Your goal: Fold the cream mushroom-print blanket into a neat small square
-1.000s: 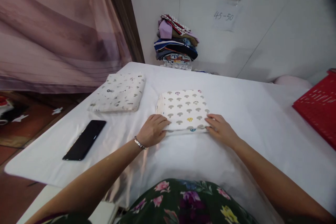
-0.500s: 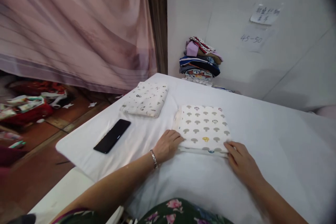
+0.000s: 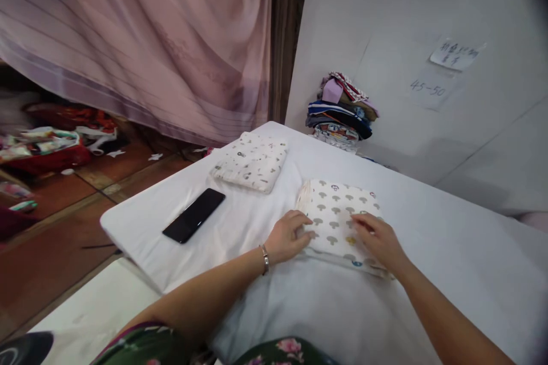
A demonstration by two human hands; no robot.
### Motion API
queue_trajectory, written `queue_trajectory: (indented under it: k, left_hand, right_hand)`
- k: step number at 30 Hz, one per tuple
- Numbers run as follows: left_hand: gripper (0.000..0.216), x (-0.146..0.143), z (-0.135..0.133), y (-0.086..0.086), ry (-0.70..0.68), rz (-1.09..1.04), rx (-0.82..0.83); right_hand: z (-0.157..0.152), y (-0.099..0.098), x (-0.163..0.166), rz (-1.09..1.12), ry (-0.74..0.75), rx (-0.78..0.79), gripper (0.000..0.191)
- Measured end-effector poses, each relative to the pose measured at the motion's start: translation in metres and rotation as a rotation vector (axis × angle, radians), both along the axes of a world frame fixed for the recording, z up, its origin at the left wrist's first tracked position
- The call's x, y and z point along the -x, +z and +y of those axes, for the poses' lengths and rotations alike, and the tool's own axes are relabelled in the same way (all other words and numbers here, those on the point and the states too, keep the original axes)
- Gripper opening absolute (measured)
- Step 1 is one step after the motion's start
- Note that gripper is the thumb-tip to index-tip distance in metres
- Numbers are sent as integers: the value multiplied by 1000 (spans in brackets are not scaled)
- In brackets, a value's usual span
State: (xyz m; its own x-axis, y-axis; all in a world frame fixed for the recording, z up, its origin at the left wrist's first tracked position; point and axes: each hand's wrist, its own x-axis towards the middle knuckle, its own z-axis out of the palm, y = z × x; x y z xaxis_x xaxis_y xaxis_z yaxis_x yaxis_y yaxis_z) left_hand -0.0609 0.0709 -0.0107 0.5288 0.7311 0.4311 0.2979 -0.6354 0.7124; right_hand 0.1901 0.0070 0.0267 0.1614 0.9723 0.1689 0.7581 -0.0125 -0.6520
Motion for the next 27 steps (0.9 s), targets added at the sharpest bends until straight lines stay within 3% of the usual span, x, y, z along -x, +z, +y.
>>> queue_trajectory:
  k: [4,9,14,21,27]
  left_hand:
    - [20,1,5,-7,140,16,66]
    - [21,8,6,-13,70,19,55]
    - [24,7,11,-16,-3,4,18]
    - [24,5,13,-20,-3,-22,32]
    - [26,8,13,-17,-7,-8,47]
  right_hand:
    - [76,-1,45,59,-10,157,25]
    - [132,1,74,-213,-25,384,38]
    - [144,6,85,-393,-5,504,45]
    - [146,-3,82,16,-65,514,15]
    - [143,-4,88,113,-105,495,16]
